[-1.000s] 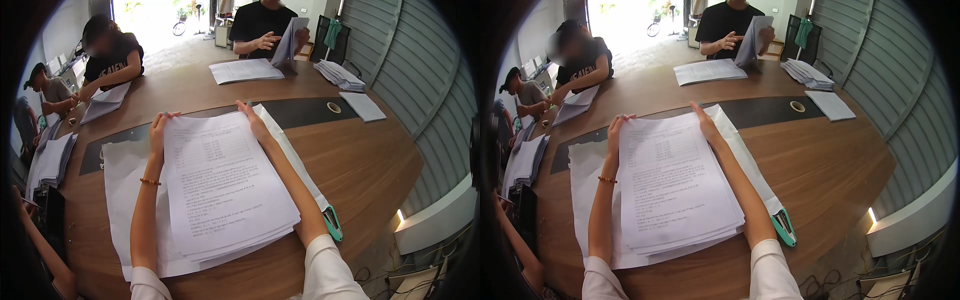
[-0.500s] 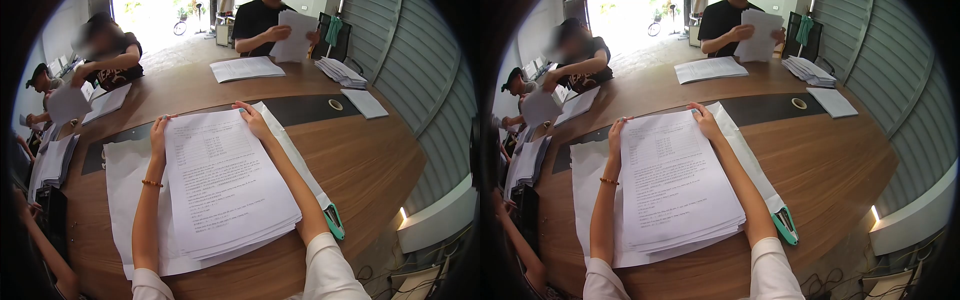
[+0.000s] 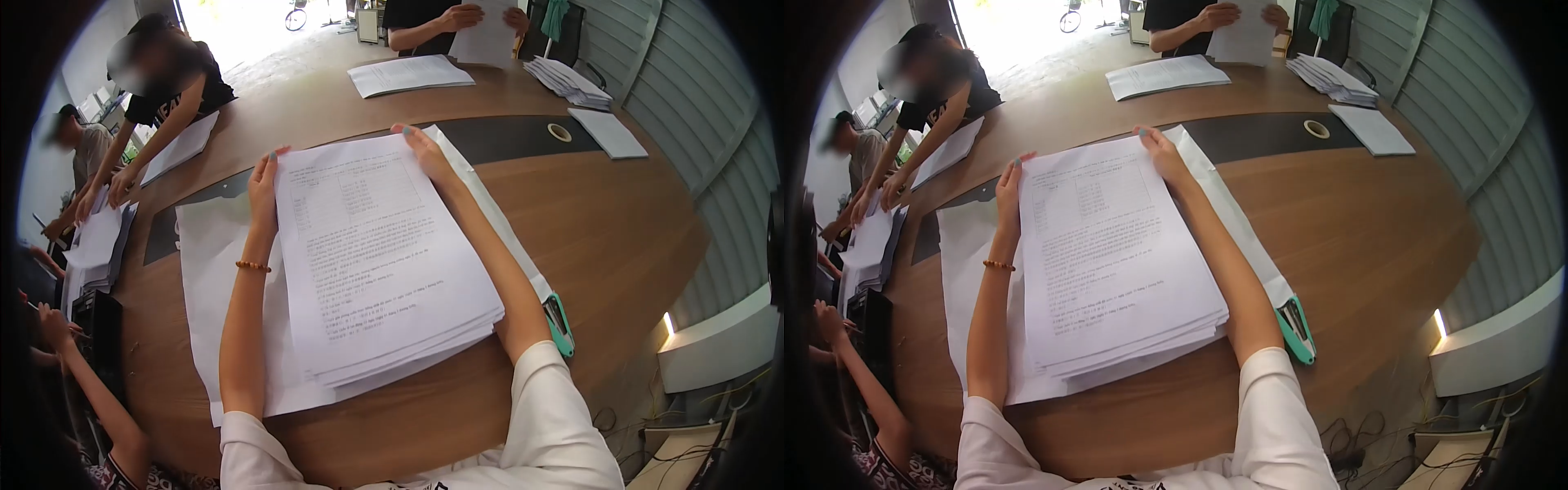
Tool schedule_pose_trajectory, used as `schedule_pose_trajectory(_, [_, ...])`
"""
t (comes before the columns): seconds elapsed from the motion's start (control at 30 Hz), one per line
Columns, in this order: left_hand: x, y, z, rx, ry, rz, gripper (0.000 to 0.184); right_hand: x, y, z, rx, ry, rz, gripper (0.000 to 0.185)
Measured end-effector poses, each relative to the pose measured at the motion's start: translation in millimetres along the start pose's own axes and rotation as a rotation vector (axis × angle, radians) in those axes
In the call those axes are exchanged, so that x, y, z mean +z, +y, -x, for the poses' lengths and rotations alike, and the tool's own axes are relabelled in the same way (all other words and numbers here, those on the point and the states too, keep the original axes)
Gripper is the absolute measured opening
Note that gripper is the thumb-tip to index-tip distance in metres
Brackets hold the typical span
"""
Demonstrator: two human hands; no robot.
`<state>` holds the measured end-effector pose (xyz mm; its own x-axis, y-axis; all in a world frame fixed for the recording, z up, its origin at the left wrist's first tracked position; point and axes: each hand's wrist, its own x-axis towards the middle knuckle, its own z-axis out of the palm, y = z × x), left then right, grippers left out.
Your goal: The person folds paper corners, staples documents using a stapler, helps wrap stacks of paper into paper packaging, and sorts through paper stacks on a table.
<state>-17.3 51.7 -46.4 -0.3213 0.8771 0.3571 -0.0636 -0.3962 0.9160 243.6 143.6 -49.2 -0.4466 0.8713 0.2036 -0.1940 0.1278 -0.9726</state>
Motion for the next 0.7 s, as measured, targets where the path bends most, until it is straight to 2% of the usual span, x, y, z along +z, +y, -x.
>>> schedule_pose_trajectory(0.07, [7.0,19.9,6.6,0.044,0.083,-0.16,0.054,8.4,-19.5,13.4,0.03,0.162,-0.369,0.043])
schedule_pose_trajectory(0.1, [4.1,28.2,15.0,0.031,0.087,-0.159,0.054,6.2,-24.1,19.0,0.043,0.163,-0.368,0.043])
schedule_pose_trajectory(0.17, [-2.0,43.7,37.0,-0.017,0.033,-0.11,0.069,-11.5,-34.1,30.7,0.008,0.19,-0.243,0.057])
schedule_pose_trajectory(0.2, [-2.1,51.4,53.6,-0.031,0.032,-0.106,0.069,-17.1,-40.3,41.3,0.02,0.197,-0.239,0.057])
schedule_pose_trajectory(0.27, [-5.4,66.5,92.5,-0.19,-0.01,-0.076,0.073,-23.7,-56.3,65.4,0.095,0.154,-0.188,0.061])
schedule_pose_trajectory(0.43, [-5.2,84.8,166.9,-0.243,0.004,0.046,0.084,-17.3,-67.2,140.6,0.127,0.026,-0.187,0.074])
schedule_pose_trajectory(0.5, [1.9,86.2,179.0,-0.261,0.002,0.058,0.085,-10.3,-67.9,161.6,0.201,0.014,-0.216,0.072])
schedule_pose_trajectory(0.6, [16.0,86.5,191.0,-0.29,-0.007,0.057,0.085,-4.0,-69.1,176.8,0.197,-0.017,-0.082,0.075])
schedule_pose_trajectory(0.7, [35.9,91.2,199.5,-0.334,0.008,0.092,0.081,8.9,-75.6,178.5,0.206,-0.024,-0.091,0.076])
